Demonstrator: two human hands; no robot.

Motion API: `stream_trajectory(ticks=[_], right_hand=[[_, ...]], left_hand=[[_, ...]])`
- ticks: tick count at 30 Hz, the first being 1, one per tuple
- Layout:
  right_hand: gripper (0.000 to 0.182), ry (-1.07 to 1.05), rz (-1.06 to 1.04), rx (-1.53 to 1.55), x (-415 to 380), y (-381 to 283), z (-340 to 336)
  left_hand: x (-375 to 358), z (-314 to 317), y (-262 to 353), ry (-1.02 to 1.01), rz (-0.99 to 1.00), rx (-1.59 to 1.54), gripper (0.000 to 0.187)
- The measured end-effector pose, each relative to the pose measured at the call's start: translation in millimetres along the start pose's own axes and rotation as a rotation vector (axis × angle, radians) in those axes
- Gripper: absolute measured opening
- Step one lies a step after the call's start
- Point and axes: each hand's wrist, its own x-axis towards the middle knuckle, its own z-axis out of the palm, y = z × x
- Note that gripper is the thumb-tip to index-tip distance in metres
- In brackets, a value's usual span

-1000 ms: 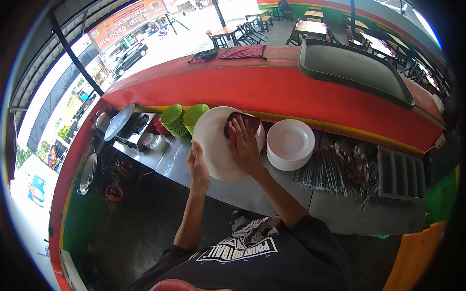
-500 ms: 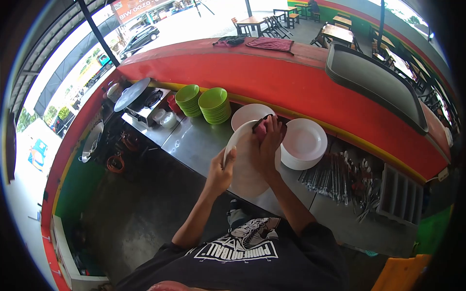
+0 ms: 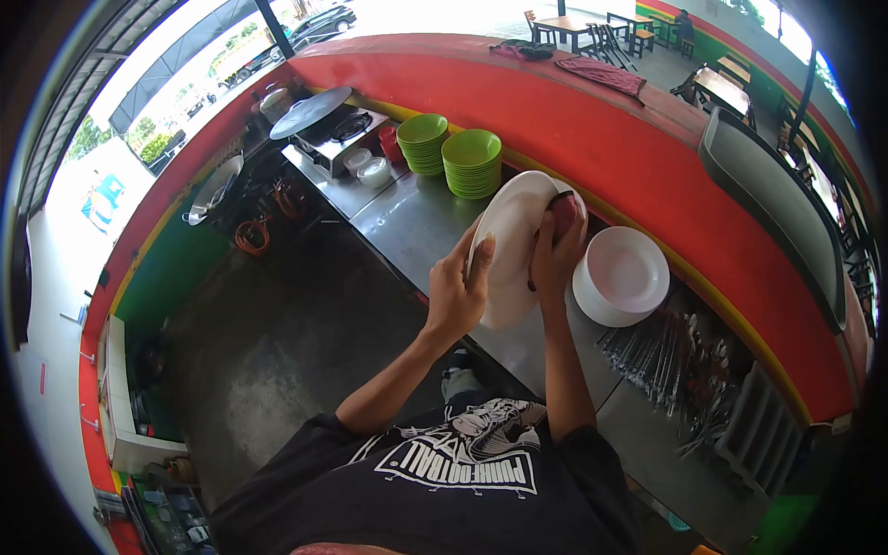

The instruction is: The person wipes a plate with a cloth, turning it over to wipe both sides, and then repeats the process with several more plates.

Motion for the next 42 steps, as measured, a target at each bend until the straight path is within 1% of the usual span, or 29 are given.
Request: stream_trajectory(ticks=[1,4,7,8,11,12,13,14,15,17,18,20,21,23,24,26,29,32,35,36,38,39,41,42], right_hand=[[0.061,0.007,0.08,0.061,1.2,0.1,3.7],[0.064,0.094,0.301,0.143,8.2,19.5,14.9],[0.061,0.185,0.229,0.138,19.3,30.4,16.0],[0.06,0.222,0.222,0.138,20.2,39.4,14.4],[0.054,0.317,0.182,0.121,13.8,57.7,4.0],[0.052,0.337,0.159,0.1,8.1,54.0,-0.6],[0.05,0.359,0.135,0.081,4.9,52.1,-3.5],[0.047,0.349,0.056,0.043,4.3,64.1,-7.2],[0.048,0.349,0.062,0.031,2.5,55.7,-6.6],[0.049,0.344,0.075,0.004,-2.2,29.9,-6.4],[0.049,0.356,0.047,-0.008,-4.0,28.9,-4.6],[0.049,0.388,-0.015,-0.036,-2.9,27.2,-3.5],[0.049,0.381,-0.009,-0.011,-3.3,18.2,-4.9],[0.049,0.359,0.002,0.038,-5.4,-4.6,-8.1],[0.049,0.322,-0.151,-0.073,-1.9,-4.3,-9.5],[0.048,0.235,-0.454,-0.293,5.1,-2.5,-11.8],[0.05,0.196,-0.509,-0.439,2.3,-11.7,-6.2],[0.051,0.266,-0.453,-0.441,4.1,0.6,0.8],[0.053,0.229,-0.332,-0.282,0.5,11.2,9.2],[0.053,0.179,-0.258,-0.193,-4.3,8.4,11.3],[0.055,0.076,-0.122,-0.026,-12.5,1.6,18.0],[0.054,0.1,0.024,0.129,-15.2,-8.3,20.4],[0.054,0.152,0.321,0.436,-19.9,-28.8,20.7],[0.054,0.161,0.355,0.472,-18.0,-5.9,18.2]], left_hand=[[1.4,-1.7,2.5,-0.01,-0.006,0.042,0.049],[3.1,14.1,-12.2,0.129,0.164,0.036,0.047],[-6.7,25.1,-12.2,0.059,0.179,-0.006,0.047],[-5.6,29.3,-20.4,0.014,0.255,-0.007,0.054],[4.5,13.2,-6.6,-0.265,0.131,0.005,0.065],[10.2,7.4,-6.8,-0.315,0.103,0.059,0.071],[18.2,5.9,-8.8,-0.334,0.101,0.067,0.07],[25.9,4.8,-13.3,-0.353,0.098,0.074,0.069],[32.9,3.5,-17.5,-0.374,0.094,0.081,0.068],[43.8,9.1,-23.4,-0.429,0.068,0.128,0.058],[47.3,9.6,-22.9,-0.455,0.052,0.148,0.053],[59.2,5.0,-18.8,-0.52,-0.049,0.074,0.045],[63.5,4.3,-15.6,-0.555,-0.093,0.036,0.042],[65.8,10.1,-28.9,-0.502,-0.005,-0.009,0.04],[67.3,11.3,-30.4,-0.471,0.04,-0.03,0.039],[66.8,17.0,-30.9,-0.424,0.032,-0.05,0.038],[59.4,23.8,-23.6,-0.328,0.04,-0.063,0.038],[49.6,21.3,-16.6,-0.227,0.054,-0.07,0.037],[49.2,10.8,-0.7,-0.104,0.111,-0.036,0.038],[47.9,8.1,2.3,-0.063,0.132,-0.016,0.039],[49.5,9.4,-0.1,0.054,0.235,-0.065,0.032],[52.4,12.4,-1.4,0.115,0.289,-0.095,0.029],[50.9,14.3,-9.5,0.122,0.301,-0.12,0.032],[47.9,15.6,-15.4,0.124,0.305,-0.131,0.033]])
